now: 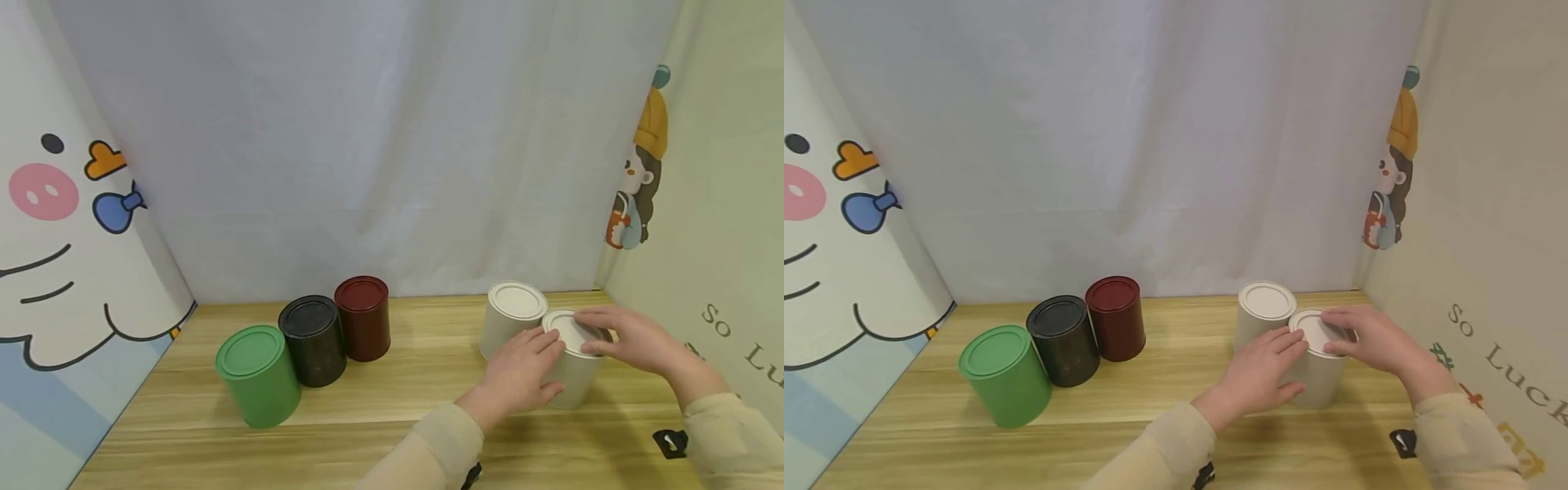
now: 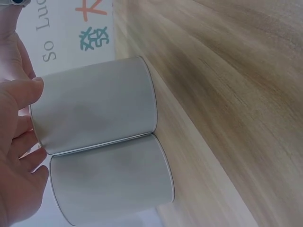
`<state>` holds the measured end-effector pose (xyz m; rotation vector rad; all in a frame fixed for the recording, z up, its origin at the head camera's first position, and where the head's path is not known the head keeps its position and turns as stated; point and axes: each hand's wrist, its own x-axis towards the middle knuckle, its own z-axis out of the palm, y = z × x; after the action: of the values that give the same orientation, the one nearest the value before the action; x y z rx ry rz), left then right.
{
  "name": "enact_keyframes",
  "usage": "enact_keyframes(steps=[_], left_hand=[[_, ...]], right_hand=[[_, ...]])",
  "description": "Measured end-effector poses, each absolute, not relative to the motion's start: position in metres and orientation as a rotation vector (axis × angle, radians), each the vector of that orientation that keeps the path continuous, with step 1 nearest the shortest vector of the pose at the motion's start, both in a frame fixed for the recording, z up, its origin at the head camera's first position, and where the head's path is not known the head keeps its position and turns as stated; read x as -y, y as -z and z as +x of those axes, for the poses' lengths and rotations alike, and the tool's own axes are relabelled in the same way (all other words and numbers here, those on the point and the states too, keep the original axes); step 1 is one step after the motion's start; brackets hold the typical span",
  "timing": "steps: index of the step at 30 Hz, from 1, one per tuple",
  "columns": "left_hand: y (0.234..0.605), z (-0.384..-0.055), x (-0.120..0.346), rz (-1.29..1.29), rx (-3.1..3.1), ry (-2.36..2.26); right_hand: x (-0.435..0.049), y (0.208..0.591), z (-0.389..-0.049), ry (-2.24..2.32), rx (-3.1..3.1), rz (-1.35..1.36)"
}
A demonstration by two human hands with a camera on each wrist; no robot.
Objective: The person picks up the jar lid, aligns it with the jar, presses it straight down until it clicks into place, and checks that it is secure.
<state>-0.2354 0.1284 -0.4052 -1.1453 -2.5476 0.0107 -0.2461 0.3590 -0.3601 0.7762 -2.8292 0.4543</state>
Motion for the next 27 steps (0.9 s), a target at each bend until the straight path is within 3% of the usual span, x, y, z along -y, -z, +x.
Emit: enact_keyframes(steps=[11,27], left_hand=[[0.417,-0.23,-0.115,-1.188,2.508,0.043],[0.445,-0.235,-0.056,-1.159,2.56,0.238]], right_hand=[[-0.367,0.377,-0.245,-0.458,2.656,0.807],[-0.361,0.39,-0.237,-0.545,2.461,0.727]])
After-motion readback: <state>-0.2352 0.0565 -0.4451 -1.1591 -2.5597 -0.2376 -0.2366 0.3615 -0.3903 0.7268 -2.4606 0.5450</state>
